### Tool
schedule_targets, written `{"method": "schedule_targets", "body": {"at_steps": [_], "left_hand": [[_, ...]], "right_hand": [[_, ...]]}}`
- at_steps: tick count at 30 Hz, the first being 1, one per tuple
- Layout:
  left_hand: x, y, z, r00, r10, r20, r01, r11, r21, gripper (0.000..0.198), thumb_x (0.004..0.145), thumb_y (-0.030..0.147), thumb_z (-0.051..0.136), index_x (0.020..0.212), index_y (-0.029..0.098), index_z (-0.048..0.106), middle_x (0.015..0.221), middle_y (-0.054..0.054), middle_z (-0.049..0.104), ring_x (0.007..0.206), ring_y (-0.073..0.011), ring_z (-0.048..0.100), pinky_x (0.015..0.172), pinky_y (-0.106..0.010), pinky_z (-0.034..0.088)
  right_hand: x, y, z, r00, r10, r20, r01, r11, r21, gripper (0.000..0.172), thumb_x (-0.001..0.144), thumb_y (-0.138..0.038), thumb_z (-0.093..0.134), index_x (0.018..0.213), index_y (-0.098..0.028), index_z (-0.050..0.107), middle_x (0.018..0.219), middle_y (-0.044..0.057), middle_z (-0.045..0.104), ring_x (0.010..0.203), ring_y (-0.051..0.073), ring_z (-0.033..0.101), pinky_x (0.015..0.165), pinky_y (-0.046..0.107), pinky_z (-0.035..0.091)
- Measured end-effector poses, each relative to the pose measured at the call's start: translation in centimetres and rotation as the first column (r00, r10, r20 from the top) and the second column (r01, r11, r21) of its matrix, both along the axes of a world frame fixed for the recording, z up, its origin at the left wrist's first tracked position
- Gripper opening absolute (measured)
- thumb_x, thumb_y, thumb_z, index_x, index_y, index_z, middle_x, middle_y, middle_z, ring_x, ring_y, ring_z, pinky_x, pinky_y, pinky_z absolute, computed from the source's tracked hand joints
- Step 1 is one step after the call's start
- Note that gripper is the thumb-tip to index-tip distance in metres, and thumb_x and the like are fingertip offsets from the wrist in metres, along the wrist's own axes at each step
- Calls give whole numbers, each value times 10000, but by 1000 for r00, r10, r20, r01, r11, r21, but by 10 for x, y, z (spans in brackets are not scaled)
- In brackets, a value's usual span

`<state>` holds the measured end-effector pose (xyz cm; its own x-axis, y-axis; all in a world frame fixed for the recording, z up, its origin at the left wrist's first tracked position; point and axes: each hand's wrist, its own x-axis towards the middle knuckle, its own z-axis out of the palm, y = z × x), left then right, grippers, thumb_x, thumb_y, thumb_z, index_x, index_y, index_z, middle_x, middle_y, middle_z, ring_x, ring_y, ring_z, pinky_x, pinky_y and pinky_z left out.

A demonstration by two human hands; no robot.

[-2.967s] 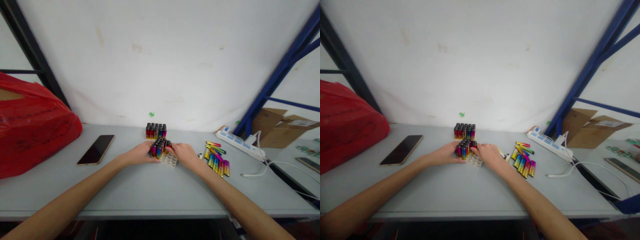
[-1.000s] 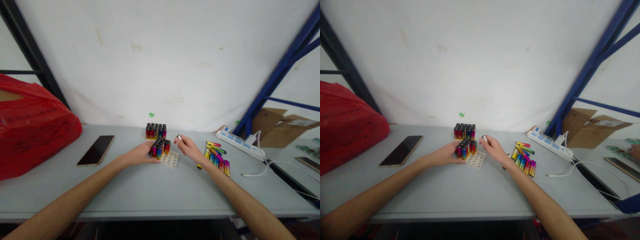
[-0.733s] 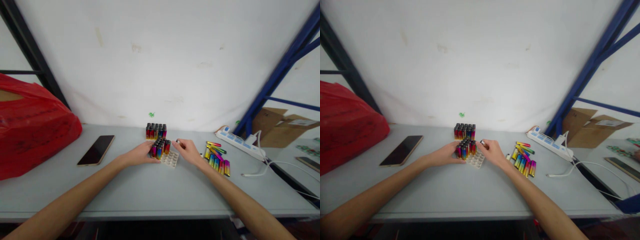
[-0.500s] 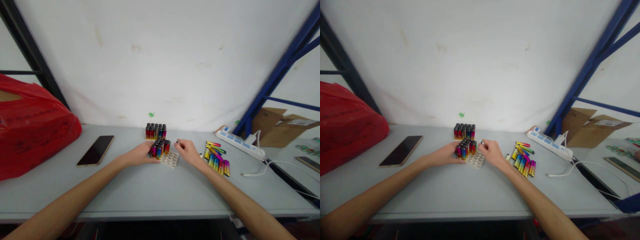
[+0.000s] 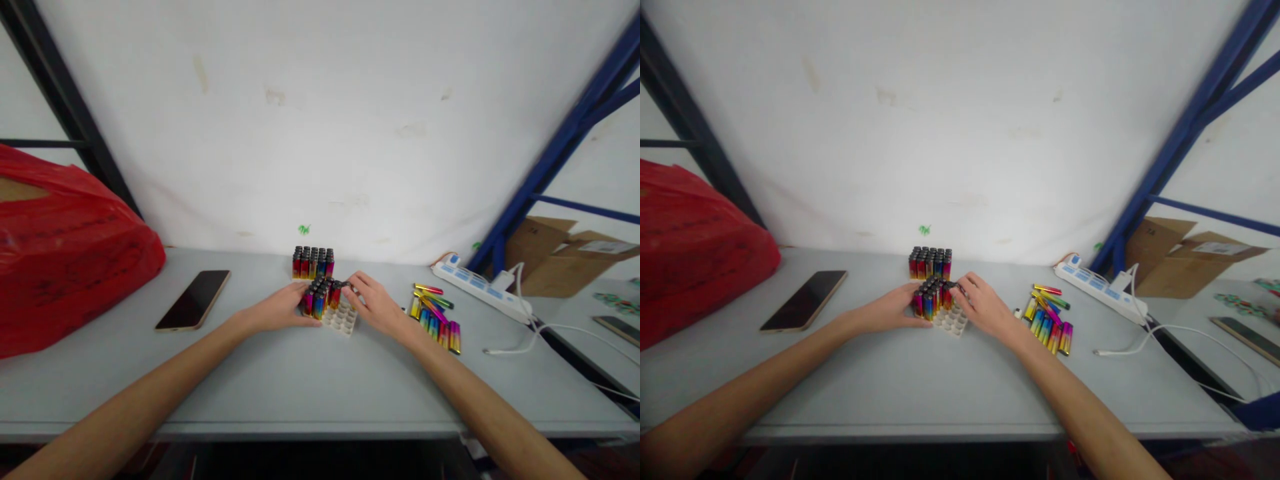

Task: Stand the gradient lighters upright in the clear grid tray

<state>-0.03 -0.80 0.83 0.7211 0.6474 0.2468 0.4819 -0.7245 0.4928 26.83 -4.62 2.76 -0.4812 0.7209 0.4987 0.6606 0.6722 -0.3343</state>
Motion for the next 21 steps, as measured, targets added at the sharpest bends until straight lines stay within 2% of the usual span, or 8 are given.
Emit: {"method": "schedule_targets", "body": {"at_steps": [2, 4, 7, 11, 15, 21], "left_hand": [[0, 0, -1, 1000, 15, -1, -15, 1000, -3, 714, 811, 513, 863, 1407, 195, 633, 1444, -119, 660, 1333, -359, 603, 1181, -445, 442], [0, 1, -1, 1000, 19, 4, -19, 1000, -3, 718, 805, 513, 867, 1404, 194, 634, 1436, -119, 666, 1329, -361, 606, 1176, -447, 448], [-1, 1, -2, 1000, 10, 9, -10, 1000, -3, 709, 807, 525, 864, 1392, 192, 642, 1431, -119, 669, 1316, -355, 615, 1169, -440, 455], [-2, 2, -4, 1000, 12, 13, -12, 1000, -4, 681, 810, 542, 855, 1365, 198, 662, 1399, -116, 685, 1282, -354, 632, 1144, -442, 474], [-2, 4, -5, 1000, 29, -5, -29, 1000, -5, 692, 795, 551, 862, 1359, 198, 674, 1398, -118, 685, 1295, -365, 622, 1156, -453, 461], [-2, 4, -6, 1000, 27, 7, -27, 999, 23, 700, 803, 564, 852, 1367, 195, 663, 1394, -118, 688, 1287, -358, 624, 1155, -451, 461]], "right_hand": [[1, 0, 1, 998, -4, 70, 1, 999, 41, 398, 1126, -444, 362, 878, -214, 573, 906, 59, 610, 827, 187, 568, 786, 298, 431], [0, 1, -1, 996, -34, 83, 31, 999, 39, 440, 1124, -464, 386, 799, -216, 550, 798, 29, 579, 724, 169, 535, 713, 291, 395], [-1, 4, -6, 999, -52, 18, 51, 998, 49, 473, 1124, -482, 395, 749, -219, 513, 718, 8, 565, 652, 155, 510, 665, 289, 357], [-5, 6, -16, 997, -74, -32, 76, 995, 68, 461, 1118, -489, 421, 760, -217, 522, 737, 17, 605, 659, 155, 538, 668, 283, 359], [-10, 7, -21, 992, -82, 98, 81, 997, 13, 428, 1112, -460, 463, 787, -204, 573, 743, 24, 632, 661, 158, 562, 659, 280, 363], [-15, 4, -14, 950, -120, 288, 133, 991, -26, 345, 1109, -423, 494, 941, -177, 669, 897, 84, 735, 762, 187, 660, 677, 286, 366]]}}
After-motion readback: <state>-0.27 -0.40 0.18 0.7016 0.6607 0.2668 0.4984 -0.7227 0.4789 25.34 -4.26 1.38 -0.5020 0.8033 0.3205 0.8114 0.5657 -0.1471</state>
